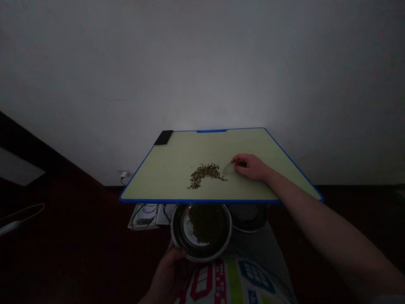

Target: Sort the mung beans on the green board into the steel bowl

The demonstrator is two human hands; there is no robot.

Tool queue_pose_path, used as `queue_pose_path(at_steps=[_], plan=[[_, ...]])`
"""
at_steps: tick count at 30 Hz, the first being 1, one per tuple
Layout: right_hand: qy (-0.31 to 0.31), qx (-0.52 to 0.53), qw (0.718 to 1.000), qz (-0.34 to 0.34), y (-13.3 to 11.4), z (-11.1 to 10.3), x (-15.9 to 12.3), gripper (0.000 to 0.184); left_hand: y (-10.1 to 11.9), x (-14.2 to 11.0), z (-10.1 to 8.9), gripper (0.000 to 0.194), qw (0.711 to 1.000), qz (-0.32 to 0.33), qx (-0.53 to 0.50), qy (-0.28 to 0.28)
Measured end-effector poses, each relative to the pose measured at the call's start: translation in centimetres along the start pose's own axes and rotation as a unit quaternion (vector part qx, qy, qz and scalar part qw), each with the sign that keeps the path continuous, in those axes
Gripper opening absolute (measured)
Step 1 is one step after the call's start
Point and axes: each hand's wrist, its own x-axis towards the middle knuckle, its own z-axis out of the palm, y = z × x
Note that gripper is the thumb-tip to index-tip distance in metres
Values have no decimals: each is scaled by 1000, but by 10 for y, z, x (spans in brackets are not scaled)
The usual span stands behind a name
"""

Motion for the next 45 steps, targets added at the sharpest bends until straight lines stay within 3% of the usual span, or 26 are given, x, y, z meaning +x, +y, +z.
queue_pose_path(at_steps=[19,29,40,45], plan=[[-16,10,1000,5,1,0,-2,28,1,-1,2,65,1000,-5,10,0],[-12,6,1000,-4,4,2,0,31,-1,4,-8,69,1000,-2,6,-10],[-27,26,999,-5,0,3,-1,30,1,0,1,65,1000,-2,2,10],[-33,40,999,-6,1,3,-1,29,1,-1,-1,61,1000,0,8,-9]])
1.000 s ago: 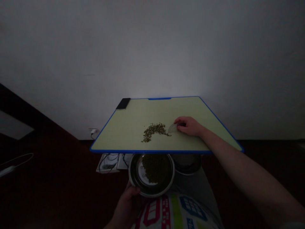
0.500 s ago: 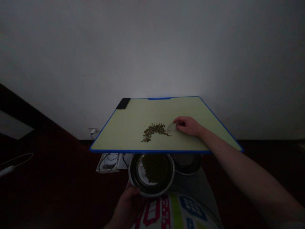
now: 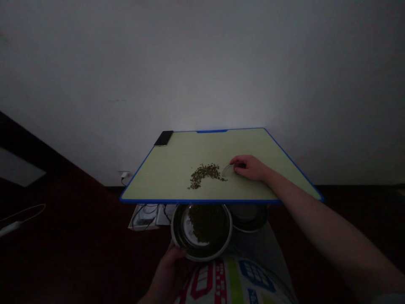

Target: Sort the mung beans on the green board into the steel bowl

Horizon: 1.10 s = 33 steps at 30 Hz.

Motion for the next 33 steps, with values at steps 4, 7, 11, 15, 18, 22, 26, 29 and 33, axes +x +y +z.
queue_pose_path(at_steps=[4,7,11,15,18,22,26,29,33], plan=[[-5,2,1000,-1,-1,-1,-1,29,-1,2,-1,62,1000,-1,0,-4],[-5,6,1000,5,-3,-1,-1,29,0,2,-1,65,1000,-3,-5,0],[-7,3,1000,3,-3,-1,0,29,1,1,0,68,1000,-10,-1,12],[0,-2,1000,3,-2,0,0,29,-1,2,-1,71,1000,-5,-5,12],[3,-2,1000,7,-2,0,0,29,-1,4,-3,70,1000,-7,-7,-2],[6,-5,1000,7,-2,0,0,30,-2,4,-4,67,1000,-2,-15,-22],[8,-8,1000,3,-2,0,0,30,-3,5,-5,64,1000,-2,-14,-14],[2,-15,1000,2,-3,-1,0,31,-3,5,-6,64,1000,-6,-12,-18],[-3,-23,1000,2,-5,-1,-1,30,-1,2,-2,60,1000,-2,-12,-14]])
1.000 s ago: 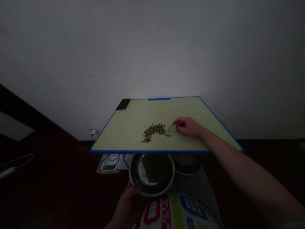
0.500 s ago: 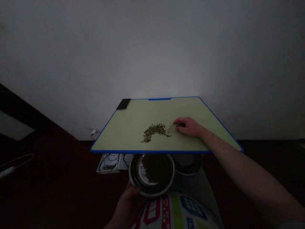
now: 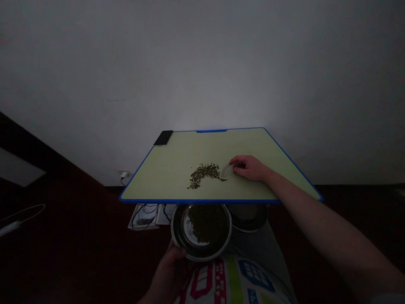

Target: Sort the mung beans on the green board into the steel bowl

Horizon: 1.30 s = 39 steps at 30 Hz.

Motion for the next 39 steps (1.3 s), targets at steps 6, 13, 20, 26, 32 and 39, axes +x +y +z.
queue_pose_path(at_steps=[6,13,20,26,32,39], plan=[[-6,-5,1000,-7,0,1,0,32,2,-4,5,61,999,-6,24,23],[-17,-56,998,-17,-5,1,0,36,0,-1,2,66,1000,3,3,16],[-23,-60,998,-22,-8,1,-1,38,1,-2,6,70,999,2,10,32],[-45,-100,993,-40,-13,-1,-6,40,-1,-2,5,67,1000,6,2,25],[-80,-148,985,-26,-22,0,-9,44,-2,0,6,66,999,10,15,43],[-54,-168,984,18,-32,7,-20,39,-5,0,10,51,999,27,16,35]])
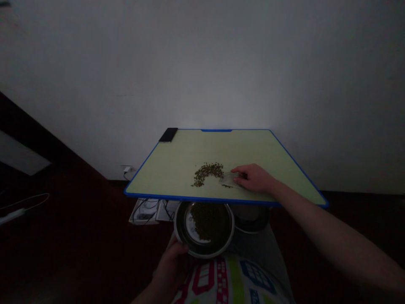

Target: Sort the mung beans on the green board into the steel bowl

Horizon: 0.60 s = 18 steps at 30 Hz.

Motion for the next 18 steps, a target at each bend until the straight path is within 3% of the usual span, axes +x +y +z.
queue_pose_path(at_steps=[6,18], plan=[[6,-11,999,34,-16,2,-8,33,3,-2,6,37,1000,-6,17,4],[-42,-11,999,18,-45,10,-8,35,4,-3,9,44,1000,-10,17,17]])
